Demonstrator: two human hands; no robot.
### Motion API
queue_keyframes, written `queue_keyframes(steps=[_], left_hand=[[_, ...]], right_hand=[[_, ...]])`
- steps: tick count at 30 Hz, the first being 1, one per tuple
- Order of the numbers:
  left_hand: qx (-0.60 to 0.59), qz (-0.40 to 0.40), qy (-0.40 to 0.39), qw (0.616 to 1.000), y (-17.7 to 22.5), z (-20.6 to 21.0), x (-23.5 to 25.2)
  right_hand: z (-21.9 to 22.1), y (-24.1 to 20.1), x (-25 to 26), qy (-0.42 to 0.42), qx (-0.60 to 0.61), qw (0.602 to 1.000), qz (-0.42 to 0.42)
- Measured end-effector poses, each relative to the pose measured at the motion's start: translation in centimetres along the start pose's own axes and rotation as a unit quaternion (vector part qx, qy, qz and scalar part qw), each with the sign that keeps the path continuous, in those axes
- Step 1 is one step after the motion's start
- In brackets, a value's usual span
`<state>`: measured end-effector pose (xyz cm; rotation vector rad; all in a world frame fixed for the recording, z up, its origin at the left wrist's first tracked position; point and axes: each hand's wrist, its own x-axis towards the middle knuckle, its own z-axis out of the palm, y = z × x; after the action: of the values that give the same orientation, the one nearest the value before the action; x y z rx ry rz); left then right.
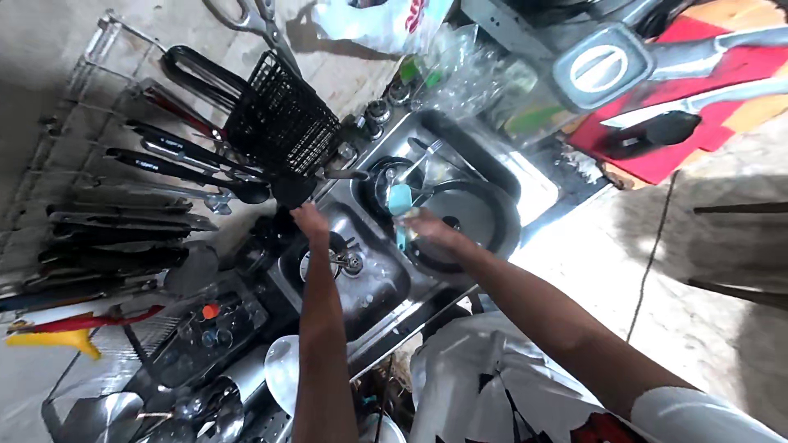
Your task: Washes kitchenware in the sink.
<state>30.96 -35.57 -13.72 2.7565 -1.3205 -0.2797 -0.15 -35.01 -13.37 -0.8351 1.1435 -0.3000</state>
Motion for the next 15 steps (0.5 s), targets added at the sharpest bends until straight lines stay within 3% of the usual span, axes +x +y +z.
queue_keyframes(steps=[3,8,12,15], left_hand=[[0.087,0.011,-0.074,0.993,-0.1,-0.3,2.5],[0.09,-0.012,-0.073,0.993,-0.4,-0.3,3.1],[0.044,-0.025,-0.016,0.999,-0.8,-0.6,3.8],[-0.019,-0.094,0.035,0.995,1.2,-0.7,1.9]], right_hand=[[-0.2,-0.5,0.6,0.013,-0.029,0.999,-0.008],[-0.4,-1.2,1.7,0.001,-0.027,1.0,-0.001],[-0.1,-1.8,3.3,-0.004,-0.025,1.0,-0.007],[0.2,-2.0,4.3,0.012,-0.017,1.0,-0.011]])
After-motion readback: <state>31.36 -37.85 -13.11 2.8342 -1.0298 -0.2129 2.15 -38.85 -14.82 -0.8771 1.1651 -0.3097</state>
